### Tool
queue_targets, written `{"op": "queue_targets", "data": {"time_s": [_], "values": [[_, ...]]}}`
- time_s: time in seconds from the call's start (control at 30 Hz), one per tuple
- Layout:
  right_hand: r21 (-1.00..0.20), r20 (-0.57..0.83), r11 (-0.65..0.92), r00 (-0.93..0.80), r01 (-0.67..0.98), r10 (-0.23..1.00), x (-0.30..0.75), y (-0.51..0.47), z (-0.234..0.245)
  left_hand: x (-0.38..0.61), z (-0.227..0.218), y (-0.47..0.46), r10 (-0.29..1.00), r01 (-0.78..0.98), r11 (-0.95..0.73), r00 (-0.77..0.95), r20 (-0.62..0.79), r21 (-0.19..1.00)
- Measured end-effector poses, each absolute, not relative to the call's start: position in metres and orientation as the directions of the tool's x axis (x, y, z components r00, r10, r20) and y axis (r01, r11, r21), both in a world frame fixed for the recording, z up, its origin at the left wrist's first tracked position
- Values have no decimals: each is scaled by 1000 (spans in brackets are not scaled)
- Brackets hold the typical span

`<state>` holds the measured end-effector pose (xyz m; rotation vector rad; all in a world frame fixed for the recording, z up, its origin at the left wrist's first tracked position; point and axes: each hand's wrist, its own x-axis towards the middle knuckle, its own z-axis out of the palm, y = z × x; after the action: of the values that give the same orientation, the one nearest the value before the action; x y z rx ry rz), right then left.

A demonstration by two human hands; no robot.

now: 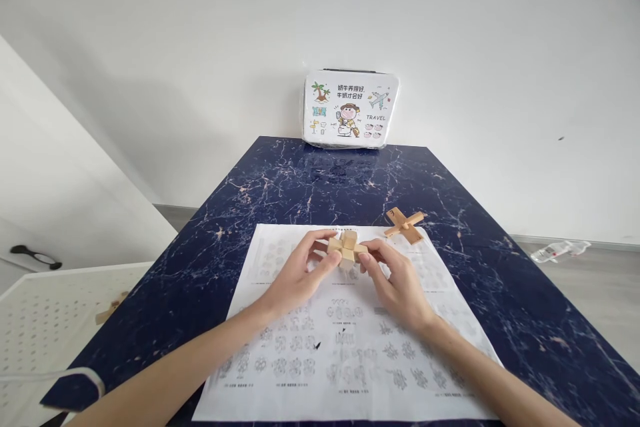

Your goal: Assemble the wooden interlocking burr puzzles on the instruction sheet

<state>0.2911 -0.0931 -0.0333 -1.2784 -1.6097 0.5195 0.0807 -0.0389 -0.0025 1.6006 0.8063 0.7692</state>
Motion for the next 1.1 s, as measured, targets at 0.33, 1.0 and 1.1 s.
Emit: {"op": "queue_targets", "data": {"time_s": [0.33,1.0,1.1], "values": [[-845,326,301,-21,442,945,291,-94,-30,83,0,-38,773,42,-56,634,17,998],[-896,261,295,-145,332,954,291,-98,-25,80,-2,-33,713,22,18,700,-28,1000],[-900,331,346,-101,267,938,290,-99,-28,82,-2,-33,716,0,45,698,-32,999]]}}
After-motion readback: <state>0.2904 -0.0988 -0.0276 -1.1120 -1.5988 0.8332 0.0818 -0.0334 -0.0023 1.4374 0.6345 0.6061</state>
